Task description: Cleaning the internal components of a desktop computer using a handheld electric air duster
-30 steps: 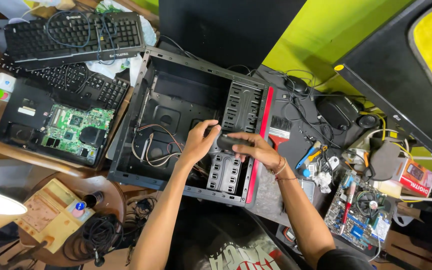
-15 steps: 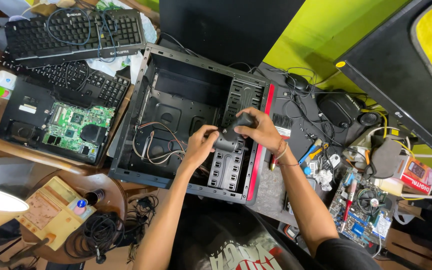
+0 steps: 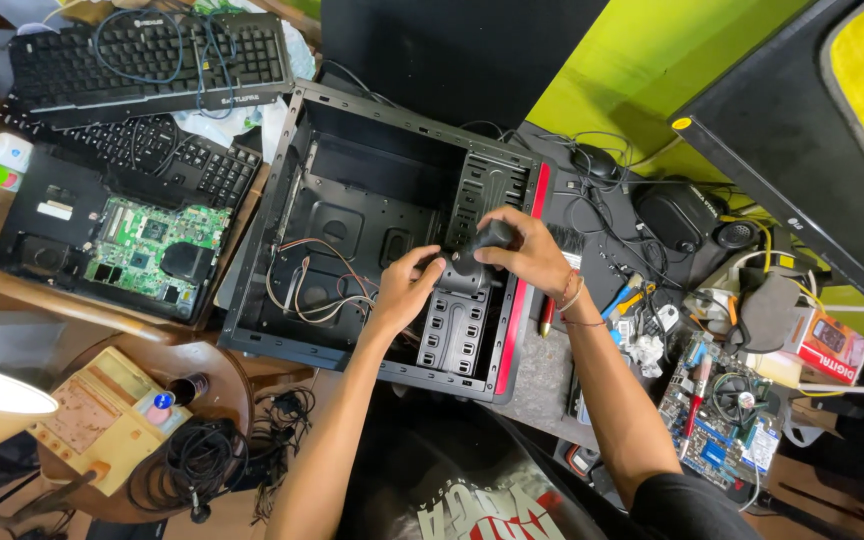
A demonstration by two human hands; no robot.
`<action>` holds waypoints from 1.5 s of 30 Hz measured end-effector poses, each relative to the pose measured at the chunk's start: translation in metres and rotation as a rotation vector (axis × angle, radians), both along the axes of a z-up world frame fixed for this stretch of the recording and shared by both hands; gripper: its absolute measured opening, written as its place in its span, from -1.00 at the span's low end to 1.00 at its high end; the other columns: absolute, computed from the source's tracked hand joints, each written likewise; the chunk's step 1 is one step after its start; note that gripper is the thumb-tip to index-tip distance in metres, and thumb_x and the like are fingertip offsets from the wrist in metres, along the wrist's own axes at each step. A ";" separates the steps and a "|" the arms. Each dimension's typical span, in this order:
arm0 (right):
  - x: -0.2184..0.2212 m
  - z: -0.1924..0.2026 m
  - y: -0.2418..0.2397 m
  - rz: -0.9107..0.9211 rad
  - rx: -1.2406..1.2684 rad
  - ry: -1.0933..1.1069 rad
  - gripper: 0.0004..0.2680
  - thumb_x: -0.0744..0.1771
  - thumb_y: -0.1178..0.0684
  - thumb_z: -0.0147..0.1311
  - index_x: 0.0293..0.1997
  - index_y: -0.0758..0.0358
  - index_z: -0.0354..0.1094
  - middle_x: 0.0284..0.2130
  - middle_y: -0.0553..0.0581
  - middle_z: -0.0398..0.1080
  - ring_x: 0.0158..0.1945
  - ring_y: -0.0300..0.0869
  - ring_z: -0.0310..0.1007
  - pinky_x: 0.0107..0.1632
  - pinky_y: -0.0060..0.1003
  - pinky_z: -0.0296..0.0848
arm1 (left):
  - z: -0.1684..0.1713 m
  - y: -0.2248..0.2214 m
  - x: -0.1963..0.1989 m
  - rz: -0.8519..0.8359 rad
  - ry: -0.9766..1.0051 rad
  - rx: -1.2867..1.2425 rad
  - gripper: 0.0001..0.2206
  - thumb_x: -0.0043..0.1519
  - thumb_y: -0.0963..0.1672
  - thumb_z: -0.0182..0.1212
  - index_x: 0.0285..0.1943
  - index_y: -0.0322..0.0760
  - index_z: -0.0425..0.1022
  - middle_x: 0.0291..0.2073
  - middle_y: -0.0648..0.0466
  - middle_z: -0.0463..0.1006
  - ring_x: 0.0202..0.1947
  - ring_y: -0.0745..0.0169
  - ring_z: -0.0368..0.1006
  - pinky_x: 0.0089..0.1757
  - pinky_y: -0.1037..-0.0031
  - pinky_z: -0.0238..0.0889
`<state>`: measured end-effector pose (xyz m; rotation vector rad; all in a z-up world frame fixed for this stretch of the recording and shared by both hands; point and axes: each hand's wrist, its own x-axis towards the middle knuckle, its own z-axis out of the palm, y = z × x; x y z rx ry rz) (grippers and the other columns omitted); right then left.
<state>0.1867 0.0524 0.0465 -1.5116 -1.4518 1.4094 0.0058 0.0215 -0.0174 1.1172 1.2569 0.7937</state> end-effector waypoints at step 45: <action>-0.177 -0.085 -0.030 -0.030 -0.745 0.309 -0.71 0.20 -0.11 -0.21 -0.37 0.39 0.26 -0.53 0.25 0.33 -0.64 -0.08 0.35 -0.61 -0.26 0.41 | 0.026 -0.053 -0.133 0.578 0.036 0.065 -0.70 0.10 -0.12 0.06 -0.01 -0.31 0.29 -0.09 -0.15 0.38 0.00 -0.02 0.27 -0.01 0.35 0.15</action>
